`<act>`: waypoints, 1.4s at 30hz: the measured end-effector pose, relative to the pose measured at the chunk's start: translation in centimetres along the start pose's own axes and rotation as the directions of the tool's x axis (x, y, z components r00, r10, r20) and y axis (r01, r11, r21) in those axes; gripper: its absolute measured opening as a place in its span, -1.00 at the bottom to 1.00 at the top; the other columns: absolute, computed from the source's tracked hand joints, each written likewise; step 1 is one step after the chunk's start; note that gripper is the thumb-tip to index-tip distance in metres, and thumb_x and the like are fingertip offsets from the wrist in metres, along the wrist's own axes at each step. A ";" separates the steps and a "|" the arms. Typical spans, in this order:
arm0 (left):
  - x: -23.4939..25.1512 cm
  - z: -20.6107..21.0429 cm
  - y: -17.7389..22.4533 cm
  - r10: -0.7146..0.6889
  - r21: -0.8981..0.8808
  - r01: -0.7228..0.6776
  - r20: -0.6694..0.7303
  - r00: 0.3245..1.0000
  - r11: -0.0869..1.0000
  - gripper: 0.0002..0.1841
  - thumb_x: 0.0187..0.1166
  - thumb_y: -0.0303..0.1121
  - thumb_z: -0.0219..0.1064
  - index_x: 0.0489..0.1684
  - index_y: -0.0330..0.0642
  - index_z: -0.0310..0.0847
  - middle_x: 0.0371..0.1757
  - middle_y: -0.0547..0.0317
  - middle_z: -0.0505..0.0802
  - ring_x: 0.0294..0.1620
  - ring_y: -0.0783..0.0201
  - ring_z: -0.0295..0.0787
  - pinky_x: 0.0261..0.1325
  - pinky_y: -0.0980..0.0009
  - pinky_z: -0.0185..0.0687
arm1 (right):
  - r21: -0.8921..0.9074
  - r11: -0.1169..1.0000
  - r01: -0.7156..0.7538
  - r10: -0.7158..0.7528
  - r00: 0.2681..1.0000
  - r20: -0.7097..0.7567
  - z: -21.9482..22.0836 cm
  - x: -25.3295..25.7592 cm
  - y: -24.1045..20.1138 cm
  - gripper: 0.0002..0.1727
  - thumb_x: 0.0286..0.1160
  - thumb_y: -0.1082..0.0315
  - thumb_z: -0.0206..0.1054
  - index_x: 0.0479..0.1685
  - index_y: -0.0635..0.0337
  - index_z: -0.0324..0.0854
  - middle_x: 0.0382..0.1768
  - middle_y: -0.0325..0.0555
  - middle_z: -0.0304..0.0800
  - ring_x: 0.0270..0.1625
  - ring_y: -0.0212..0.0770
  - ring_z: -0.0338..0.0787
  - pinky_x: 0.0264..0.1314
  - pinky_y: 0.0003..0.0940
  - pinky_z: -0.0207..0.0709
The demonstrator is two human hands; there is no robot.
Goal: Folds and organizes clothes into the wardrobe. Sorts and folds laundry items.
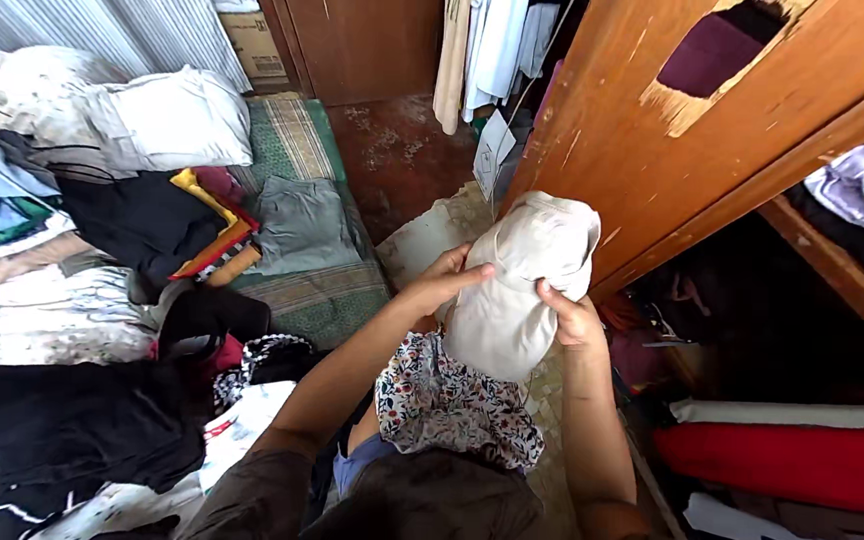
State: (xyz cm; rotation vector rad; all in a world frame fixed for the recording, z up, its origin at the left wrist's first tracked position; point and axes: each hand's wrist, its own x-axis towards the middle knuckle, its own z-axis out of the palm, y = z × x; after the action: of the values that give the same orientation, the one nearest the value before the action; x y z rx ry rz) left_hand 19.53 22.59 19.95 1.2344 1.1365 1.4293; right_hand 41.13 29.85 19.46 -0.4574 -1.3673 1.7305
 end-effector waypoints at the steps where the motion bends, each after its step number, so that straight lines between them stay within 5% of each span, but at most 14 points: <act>1: 0.9 0.9 -0.3 0.103 -0.090 -0.108 -0.057 0.993 0.990 -0.65 0.55 -0.47 0.37 0.26 -0.37 0.53 -0.03 0.16 0.89 -0.01 0.40 0.85 0.20 0.36 0.79 | -0.137 0.987 0.079 -0.083 0.996 -0.021 0.0 0.5 0.0 -0.57 0.38 0.43 0.49 0.25 0.08 0.56 -0.03 -0.36 0.88 0.06 -0.44 0.84 0.28 -0.37 0.74; 5: 1.0 3.5 -4.0 0.419 0.004 -0.432 -0.257 0.871 0.902 -0.71 0.52 -0.57 0.40 0.14 -0.47 0.53 -0.07 0.19 0.90 -0.03 0.45 0.87 0.20 0.35 0.82 | -0.231 0.965 0.125 -0.178 0.958 -0.224 -0.3 -0.2 2.6 -0.69 0.38 0.53 0.47 0.07 0.06 0.65 -0.13 -0.42 0.92 -0.06 -0.46 0.88 0.14 -0.38 0.80; 8: -2.6 3.8 -10.3 0.085 0.195 -0.017 -0.344 0.935 0.981 -0.61 0.72 -0.30 0.30 0.32 -0.44 0.53 0.01 -0.02 0.87 0.05 0.29 0.85 0.25 0.23 0.77 | -0.362 0.877 -0.316 0.145 0.892 -0.428 -1.6 -3.1 8.4 -0.79 0.55 0.32 0.45 0.01 0.25 0.69 -0.30 -0.18 0.87 -0.25 -0.35 0.85 -0.11 -0.31 0.79; 10: -5.2 3.2 -15.6 -0.272 0.225 0.366 -0.360 0.892 0.903 -0.47 0.78 -0.13 0.22 0.56 -0.34 0.42 0.19 -0.25 0.81 0.21 -0.04 0.80 0.38 -0.11 0.63 | -0.434 0.658 -0.616 0.373 0.767 -0.522 -3.5 -6.0 13.9 -0.51 0.52 0.19 0.50 0.23 0.43 0.62 -0.03 0.22 0.82 0.01 -0.02 0.83 0.20 -0.01 0.69; 11: -6.0 3.1 -17.6 -0.346 0.213 0.457 -0.409 0.844 0.864 -0.48 0.77 -0.09 0.23 0.45 -0.37 0.51 0.09 -0.29 0.83 0.13 -0.11 0.81 0.30 -0.17 0.63 | -0.442 0.567 -0.695 0.438 0.709 -0.553 -4.4 -7.4 16.1 -0.37 0.52 0.06 0.48 0.30 0.47 0.57 0.09 0.33 0.76 0.13 0.10 0.77 0.32 0.07 0.58; 16: -5.9 2.5 -18.3 -0.400 0.229 0.524 -0.426 0.811 0.820 -0.45 0.75 -0.08 0.26 0.47 -0.40 0.47 0.17 -0.29 0.81 0.23 -0.08 0.79 0.40 -0.10 0.61 | -0.305 0.549 -0.778 0.658 0.628 -0.417 -4.0 -7.0 15.8 -0.32 0.69 -0.01 0.30 0.52 0.40 0.44 0.37 0.29 0.66 0.41 -0.01 0.68 0.54 -0.05 0.50; 20: -4.8 3.5 -17.8 -0.291 0.242 0.421 -0.434 0.853 0.874 -0.43 0.72 -0.15 0.28 0.52 -0.46 0.40 0.23 -0.29 0.79 0.26 0.02 0.79 0.42 0.01 0.63 | -0.314 0.762 -0.566 0.468 0.817 -0.338 -3.1 -4.0 13.2 -0.48 0.61 0.37 0.36 0.48 0.46 0.44 0.22 0.23 0.76 0.23 -0.11 0.79 0.39 -0.15 0.64; 23: -5.4 4.2 -17.4 -0.249 0.010 0.289 -0.483 0.840 0.957 -0.36 0.80 -0.17 0.06 0.70 -0.50 0.13 0.50 -0.34 0.59 0.46 0.13 0.62 0.54 0.20 0.53 | -0.337 0.836 -0.434 0.332 0.887 -0.320 -2.6 -3.3 10.5 -0.51 0.70 0.45 0.22 0.53 0.53 0.38 0.26 0.28 0.73 0.28 -0.15 0.76 0.45 -0.22 0.59; 25: -5.3 4.1 -18.1 -0.271 -0.100 0.258 -0.526 0.806 0.961 -0.38 0.82 -0.08 -0.15 0.66 -0.43 0.14 0.37 -0.14 0.65 0.21 0.26 0.70 0.22 0.31 0.67 | -0.301 0.872 -0.387 0.232 0.867 -0.442 -2.8 -3.5 7.4 -0.63 0.70 0.45 0.20 0.36 0.54 0.48 0.06 0.17 0.79 0.08 -0.24 0.80 0.27 -0.27 0.67; 30: -6.4 3.2 -21.0 -0.178 -0.025 0.190 -0.491 0.853 0.981 -0.54 0.79 -0.26 -0.14 0.42 -0.48 0.33 0.08 0.06 0.79 -0.11 0.45 0.78 -0.12 0.51 0.72 | -0.346 0.935 -0.076 -0.250 0.550 -0.797 -9.3 -2.9 -6.6 -0.78 0.72 0.45 0.17 0.20 0.34 0.50 -0.34 -0.18 0.76 -0.35 -0.39 0.78 -0.23 -0.36 0.75; 34: -5.8 3.4 -21.5 -0.131 0.035 0.171 -0.499 0.857 0.985 -0.59 0.78 -0.33 -0.10 0.34 -0.51 0.38 -0.02 0.12 0.75 -0.19 0.57 0.72 -0.12 0.61 0.66 | -0.620 0.732 0.282 -0.681 0.280 -0.677 -17.9 0.4 -19.0 -0.80 0.78 0.38 0.12 0.24 0.20 0.42 -0.22 -0.33 0.73 -0.19 -0.44 0.80 -0.03 -0.36 0.77; 37: -5.7 3.4 -21.7 -0.123 0.035 0.164 -0.514 0.849 0.986 -0.59 0.77 -0.32 -0.08 0.33 -0.51 0.38 -0.05 0.15 0.75 -0.21 0.61 0.71 -0.11 0.64 0.66 | -0.664 0.620 0.419 -0.778 0.219 -0.589 -24.7 5.1 -26.7 -0.71 0.82 0.37 0.08 0.37 0.31 0.38 -0.05 -0.11 0.75 -0.02 -0.26 0.83 0.13 -0.21 0.77; 39: -5.7 3.6 -21.7 -0.120 0.012 0.148 -0.529 0.840 0.989 -0.62 0.74 -0.34 -0.04 0.30 -0.50 0.38 -0.07 0.21 0.76 -0.24 0.64 0.72 -0.15 0.66 0.67 | -0.642 0.689 0.337 -0.724 0.272 -0.634 -29.1 7.9 -29.5 -0.71 0.81 0.32 0.13 0.32 0.31 0.42 -0.10 -0.08 0.75 -0.08 -0.24 0.83 0.07 -0.22 0.77; 42: -5.7 3.8 -21.6 -0.109 -0.011 0.123 -0.540 0.834 0.992 -0.66 0.70 -0.39 0.02 0.27 -0.47 0.39 -0.09 0.28 0.74 -0.26 0.66 0.72 -0.16 0.67 0.69 | -0.580 0.775 -0.251 -0.491 0.339 -0.803 -34.6 9.4 -28.6 -0.38 0.65 0.17 0.34 0.55 0.39 0.35 0.22 0.18 0.68 0.19 -0.06 0.73 0.27 -0.12 0.64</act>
State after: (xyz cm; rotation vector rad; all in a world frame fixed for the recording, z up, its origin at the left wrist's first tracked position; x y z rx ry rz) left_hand 25.20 20.95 -1.90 0.7657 1.5800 1.7289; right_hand 72.28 59.09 36.28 -1.4399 -0.9319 0.4653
